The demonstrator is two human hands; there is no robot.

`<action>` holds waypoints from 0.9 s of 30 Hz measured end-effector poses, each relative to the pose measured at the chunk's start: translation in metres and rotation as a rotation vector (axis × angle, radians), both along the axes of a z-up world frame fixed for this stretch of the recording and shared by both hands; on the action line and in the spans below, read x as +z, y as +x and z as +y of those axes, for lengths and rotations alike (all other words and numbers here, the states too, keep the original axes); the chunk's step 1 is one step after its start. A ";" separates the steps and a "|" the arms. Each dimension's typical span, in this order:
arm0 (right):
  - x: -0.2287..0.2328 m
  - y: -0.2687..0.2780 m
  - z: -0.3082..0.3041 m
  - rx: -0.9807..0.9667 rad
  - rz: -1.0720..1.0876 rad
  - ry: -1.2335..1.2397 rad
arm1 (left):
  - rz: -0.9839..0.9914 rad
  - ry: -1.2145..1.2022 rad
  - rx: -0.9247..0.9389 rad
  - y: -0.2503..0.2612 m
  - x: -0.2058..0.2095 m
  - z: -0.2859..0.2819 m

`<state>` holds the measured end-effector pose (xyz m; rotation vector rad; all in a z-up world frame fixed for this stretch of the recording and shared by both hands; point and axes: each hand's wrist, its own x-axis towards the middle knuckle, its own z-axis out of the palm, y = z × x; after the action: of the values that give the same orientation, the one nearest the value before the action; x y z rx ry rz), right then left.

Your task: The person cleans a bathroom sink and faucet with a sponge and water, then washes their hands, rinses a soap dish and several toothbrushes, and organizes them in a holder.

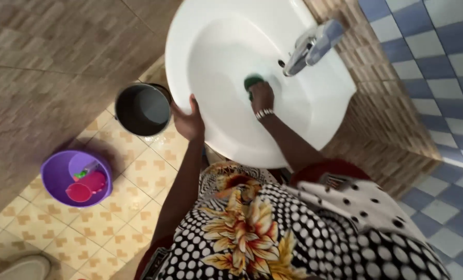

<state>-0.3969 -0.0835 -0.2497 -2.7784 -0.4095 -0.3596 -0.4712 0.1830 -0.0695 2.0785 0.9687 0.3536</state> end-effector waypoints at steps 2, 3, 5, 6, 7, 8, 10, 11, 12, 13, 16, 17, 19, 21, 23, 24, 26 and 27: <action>0.014 0.000 -0.019 0.217 0.022 -0.049 | 0.007 0.004 -0.002 0.005 -0.001 0.002; 0.014 0.006 -0.012 0.098 -0.006 -0.046 | 0.010 -0.017 -0.002 0.006 -0.001 0.003; 0.012 0.012 0.005 -0.118 -0.047 -0.050 | 0.030 -0.059 0.012 -0.001 -0.002 -0.003; 0.013 0.004 0.011 -0.059 0.035 -0.026 | 0.031 -0.066 0.021 0.000 -0.002 -0.001; 0.017 -0.015 0.017 0.000 0.117 -0.004 | 0.032 -0.072 0.031 0.000 -0.002 0.000; 0.022 -0.036 0.021 0.041 0.199 0.019 | 0.049 -0.056 0.028 0.000 -0.001 0.002; 0.041 -0.068 0.009 0.151 0.279 0.116 | 0.081 -0.026 0.029 0.002 -0.003 0.002; 0.047 -0.073 0.001 0.210 0.317 0.163 | 0.055 -0.003 0.027 0.006 -0.005 0.003; 0.046 -0.054 -0.001 0.290 0.256 0.130 | 0.042 0.015 0.028 0.004 -0.007 0.002; 0.041 -0.023 0.000 0.370 0.194 0.098 | 0.028 0.033 0.028 0.000 -0.008 0.000; 0.025 0.046 0.021 0.143 0.122 -0.035 | 0.043 -0.008 0.039 -0.002 -0.011 -0.002; 0.019 0.058 0.030 0.100 0.060 0.092 | 0.094 -0.054 0.039 0.004 -0.013 0.000; 0.010 0.036 0.027 0.145 0.209 0.015 | 0.217 -0.143 0.051 0.000 -0.014 0.003; 0.006 0.031 0.023 0.156 0.426 -0.174 | 0.022 0.001 0.025 -0.002 -0.010 0.003; 0.010 0.034 -0.010 0.055 0.528 -0.187 | -0.056 0.066 0.025 0.007 -0.013 0.005; 0.013 0.014 -0.031 0.000 0.611 -0.203 | -0.015 0.059 0.025 0.003 -0.016 0.004; 0.006 0.013 -0.035 -0.044 0.419 -0.141 | -0.009 0.062 0.018 -0.007 -0.019 0.001; -0.003 0.033 -0.020 -0.028 0.145 -0.064 | -0.044 0.072 0.012 -0.013 -0.018 0.001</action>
<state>-0.3644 -0.1038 -0.2523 -2.8519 -0.3537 -0.1528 -0.4840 0.1838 -0.0876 2.1215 0.9561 0.4442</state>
